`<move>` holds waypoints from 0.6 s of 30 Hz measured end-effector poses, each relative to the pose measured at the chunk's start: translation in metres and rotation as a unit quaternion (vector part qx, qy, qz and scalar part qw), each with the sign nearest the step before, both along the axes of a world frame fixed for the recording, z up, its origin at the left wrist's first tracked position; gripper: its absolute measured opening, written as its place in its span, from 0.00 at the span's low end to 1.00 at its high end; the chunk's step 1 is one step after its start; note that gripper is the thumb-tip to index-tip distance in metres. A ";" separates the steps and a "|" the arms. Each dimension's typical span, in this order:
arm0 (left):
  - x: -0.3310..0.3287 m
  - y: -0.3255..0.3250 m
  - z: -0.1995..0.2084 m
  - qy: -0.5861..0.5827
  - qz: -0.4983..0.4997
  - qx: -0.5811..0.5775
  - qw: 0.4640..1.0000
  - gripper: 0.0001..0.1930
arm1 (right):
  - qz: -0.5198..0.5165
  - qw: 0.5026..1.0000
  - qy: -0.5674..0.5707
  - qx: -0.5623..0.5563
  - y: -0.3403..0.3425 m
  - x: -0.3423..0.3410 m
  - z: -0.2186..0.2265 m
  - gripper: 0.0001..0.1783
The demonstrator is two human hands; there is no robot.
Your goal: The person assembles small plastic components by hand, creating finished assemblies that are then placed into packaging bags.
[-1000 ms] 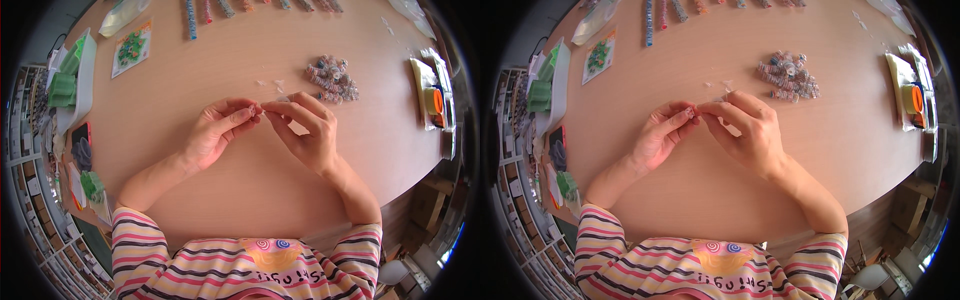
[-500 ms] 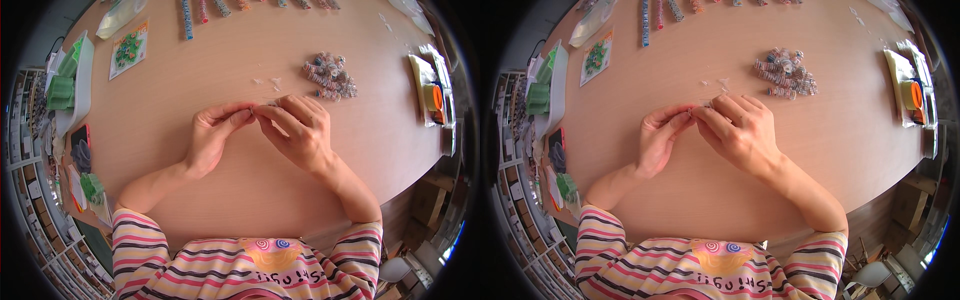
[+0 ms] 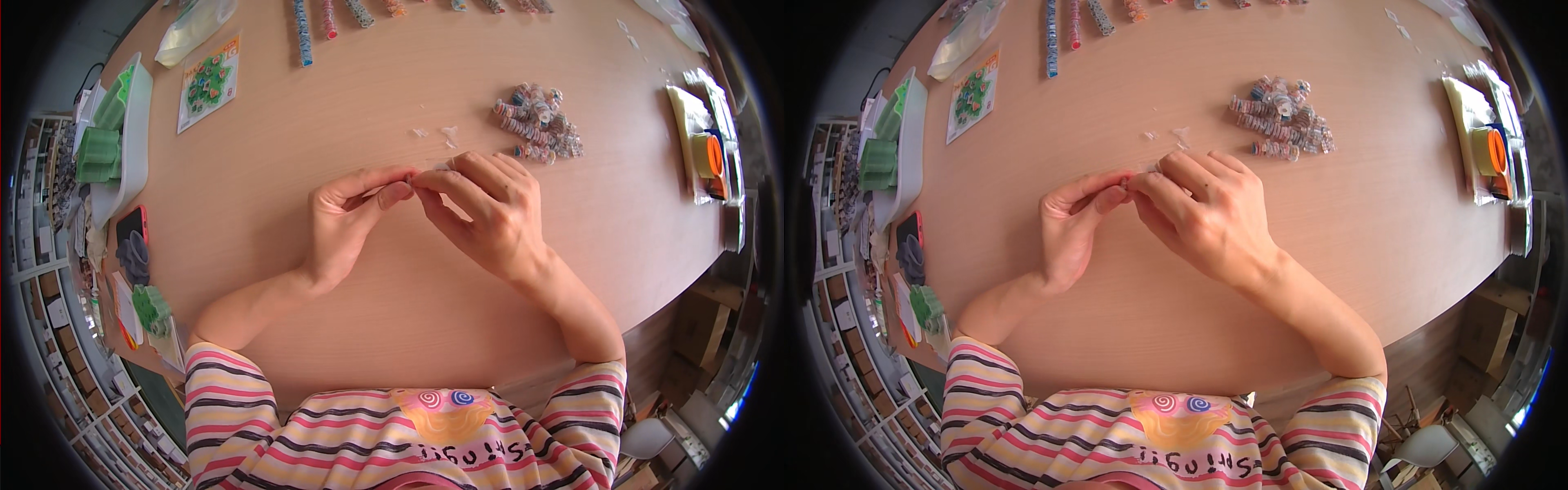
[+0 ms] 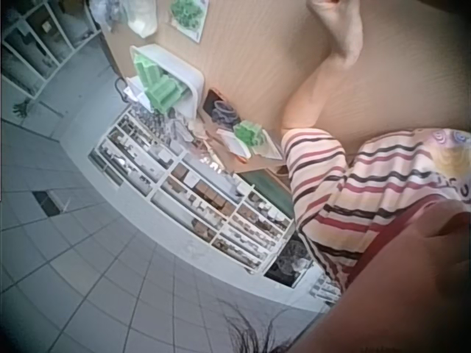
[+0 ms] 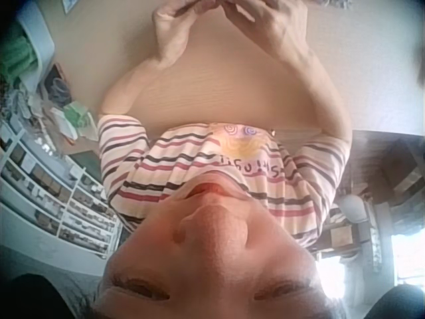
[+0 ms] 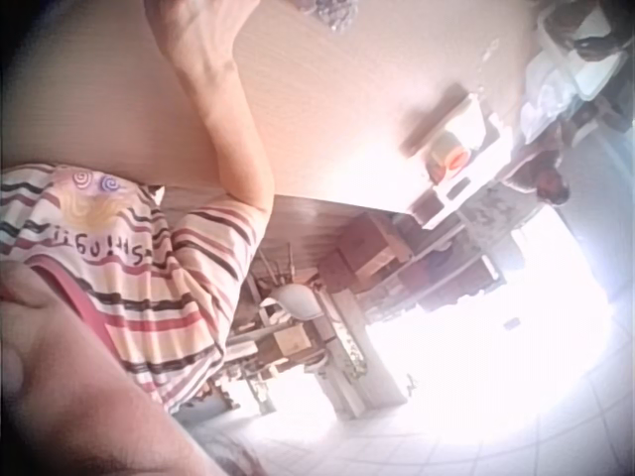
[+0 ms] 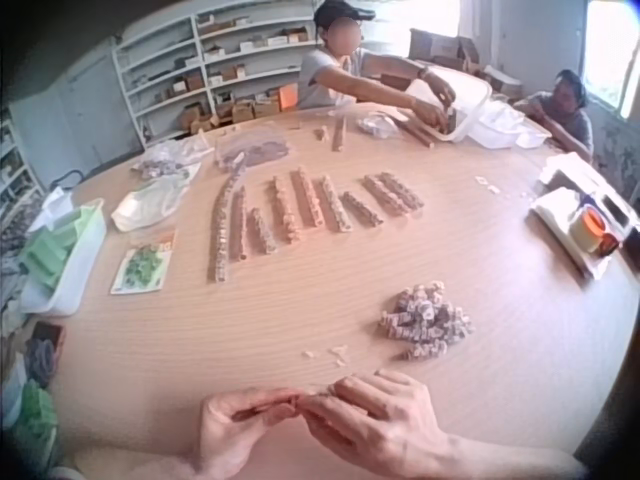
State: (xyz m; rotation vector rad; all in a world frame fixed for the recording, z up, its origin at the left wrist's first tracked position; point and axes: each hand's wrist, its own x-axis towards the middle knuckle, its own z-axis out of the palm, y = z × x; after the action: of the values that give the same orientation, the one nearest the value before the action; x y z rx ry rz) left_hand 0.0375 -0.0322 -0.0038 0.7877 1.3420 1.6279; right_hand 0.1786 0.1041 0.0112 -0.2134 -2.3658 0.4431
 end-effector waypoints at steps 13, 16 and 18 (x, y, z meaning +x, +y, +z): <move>0.004 0.003 0.001 0.016 -0.017 -0.008 1.000 0.11 | -0.009 1.000 0.022 -0.007 -0.003 -0.006 -0.001 0.11; 0.003 0.002 0.000 -0.022 -0.035 -0.003 0.999 0.11 | -0.015 1.000 0.010 -0.011 -0.004 -0.004 -0.001 0.12; 0.003 0.003 0.001 -0.143 -0.046 -0.008 0.989 0.11 | -0.002 1.000 0.016 0.014 -0.003 -0.004 -0.001 0.14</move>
State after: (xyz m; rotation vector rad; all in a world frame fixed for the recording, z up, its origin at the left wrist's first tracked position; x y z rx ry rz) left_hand 0.0407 -0.0297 -0.0029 0.5721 1.0989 1.5869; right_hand 0.1744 0.1013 0.0104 -0.1969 -2.3388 0.4086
